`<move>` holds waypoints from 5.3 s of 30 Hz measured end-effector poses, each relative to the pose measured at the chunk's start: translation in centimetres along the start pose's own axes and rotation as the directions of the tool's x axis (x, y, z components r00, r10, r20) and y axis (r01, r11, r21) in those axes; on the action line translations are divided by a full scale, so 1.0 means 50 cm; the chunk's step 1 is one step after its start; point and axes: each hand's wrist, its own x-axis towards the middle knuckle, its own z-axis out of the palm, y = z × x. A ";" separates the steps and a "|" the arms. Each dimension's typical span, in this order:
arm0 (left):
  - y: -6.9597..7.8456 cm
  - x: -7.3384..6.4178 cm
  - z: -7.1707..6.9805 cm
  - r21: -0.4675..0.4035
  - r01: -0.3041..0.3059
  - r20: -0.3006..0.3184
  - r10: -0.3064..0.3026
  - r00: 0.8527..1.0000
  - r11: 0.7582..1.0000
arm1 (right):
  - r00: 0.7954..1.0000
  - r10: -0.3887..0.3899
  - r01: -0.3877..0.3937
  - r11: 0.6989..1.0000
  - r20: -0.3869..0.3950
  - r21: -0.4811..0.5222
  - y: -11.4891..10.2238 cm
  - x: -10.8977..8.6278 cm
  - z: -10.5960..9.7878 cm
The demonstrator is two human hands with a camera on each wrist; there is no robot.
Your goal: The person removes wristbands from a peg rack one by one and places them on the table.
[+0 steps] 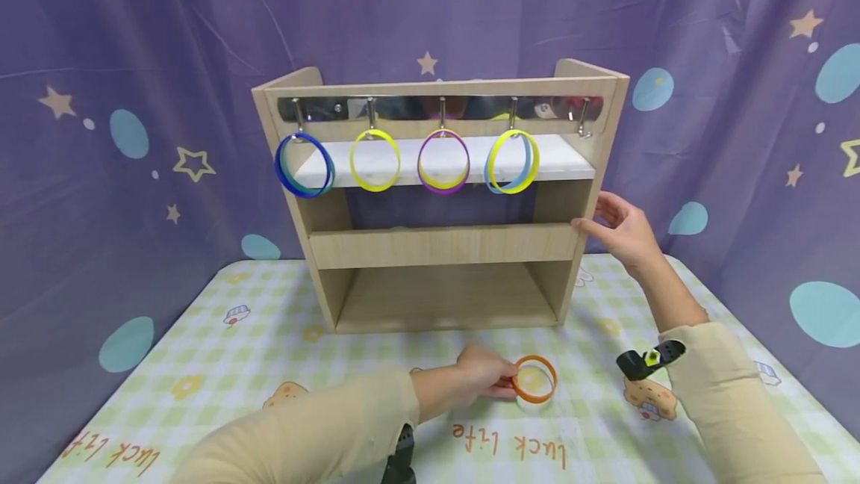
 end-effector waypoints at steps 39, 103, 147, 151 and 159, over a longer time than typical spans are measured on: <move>0.064 -0.013 0.005 0.259 -0.082 0.061 0.069 0.996 0.962 | 1.000 -0.016 0.016 1.000 -0.007 0.012 0.000 0.000 0.000; 0.402 -0.114 -0.077 -0.119 -0.586 -0.205 0.557 0.804 0.802 | 1.000 -0.026 0.026 0.999 -0.018 0.021 0.006 0.005 0.001; 0.345 -0.100 -0.078 -0.265 -0.388 -0.001 0.402 0.915 0.883 | 1.000 -0.014 0.014 1.000 -0.016 0.014 0.003 0.004 0.003; 0.324 -0.092 -0.081 -0.233 -0.343 0.037 0.361 0.932 0.910 | 1.000 0.002 -0.002 1.000 -0.018 -0.016 0.002 0.004 0.002; 0.282 -0.072 -0.085 -0.200 -0.252 0.074 0.271 0.960 0.947 | 1.000 0.007 -0.008 1.000 -0.017 -0.018 0.005 0.004 0.002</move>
